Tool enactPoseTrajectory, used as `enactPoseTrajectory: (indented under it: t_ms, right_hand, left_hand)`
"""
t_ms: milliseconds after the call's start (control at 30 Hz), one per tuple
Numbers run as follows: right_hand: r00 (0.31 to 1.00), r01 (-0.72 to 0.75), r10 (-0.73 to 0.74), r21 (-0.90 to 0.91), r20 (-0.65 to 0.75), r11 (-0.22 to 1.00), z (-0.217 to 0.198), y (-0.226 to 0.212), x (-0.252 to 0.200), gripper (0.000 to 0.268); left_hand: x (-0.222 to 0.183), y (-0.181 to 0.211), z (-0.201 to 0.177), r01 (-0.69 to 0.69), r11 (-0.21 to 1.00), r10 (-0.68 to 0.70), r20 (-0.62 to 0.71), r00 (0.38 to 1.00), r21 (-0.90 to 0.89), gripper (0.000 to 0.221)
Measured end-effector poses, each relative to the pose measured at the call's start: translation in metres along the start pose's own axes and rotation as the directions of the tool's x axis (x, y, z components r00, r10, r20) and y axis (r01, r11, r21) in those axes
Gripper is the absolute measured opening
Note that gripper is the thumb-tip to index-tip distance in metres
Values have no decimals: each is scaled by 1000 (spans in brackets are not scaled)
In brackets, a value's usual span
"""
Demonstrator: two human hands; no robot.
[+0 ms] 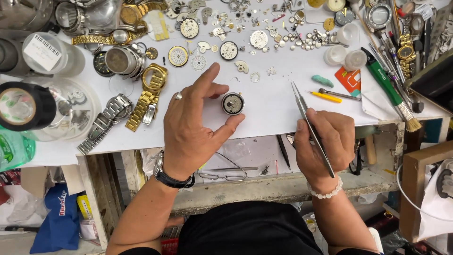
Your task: Using tweezers to select and install tiny gears and components into a watch movement at a repair station.
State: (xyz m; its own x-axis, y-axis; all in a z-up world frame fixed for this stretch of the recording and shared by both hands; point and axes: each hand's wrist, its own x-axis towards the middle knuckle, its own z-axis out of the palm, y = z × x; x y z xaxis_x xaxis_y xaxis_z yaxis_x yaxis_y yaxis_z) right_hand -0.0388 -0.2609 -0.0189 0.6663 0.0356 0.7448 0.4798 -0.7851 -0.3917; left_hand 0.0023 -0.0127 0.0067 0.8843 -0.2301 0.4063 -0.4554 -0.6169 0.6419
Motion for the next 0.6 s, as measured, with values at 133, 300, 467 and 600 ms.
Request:
enactPoseTrajectory:
  t_ms: [133,300,467,600]
  right_hand:
    - [1000,6,-6,3,7,1000,1,2,2,13]
    - [1000,29,-29,-5,13,1000,1,6,-1,12]
    - [999,36,-36,-1,15,999,1,4,1,8]
    - [1000,25,-25,3,18,1000,-2,2,3,9]
  left_hand:
    - [2,1,0,12,1000,-12,10,1000,24,86]
    - [1,0,2,10,1000,-10,10,1000,1,84]
    - [0,1,2,18,1000,-18,11,1000,11,84]
    - [2,2,1,38,999,-38,20,999,-3,86]
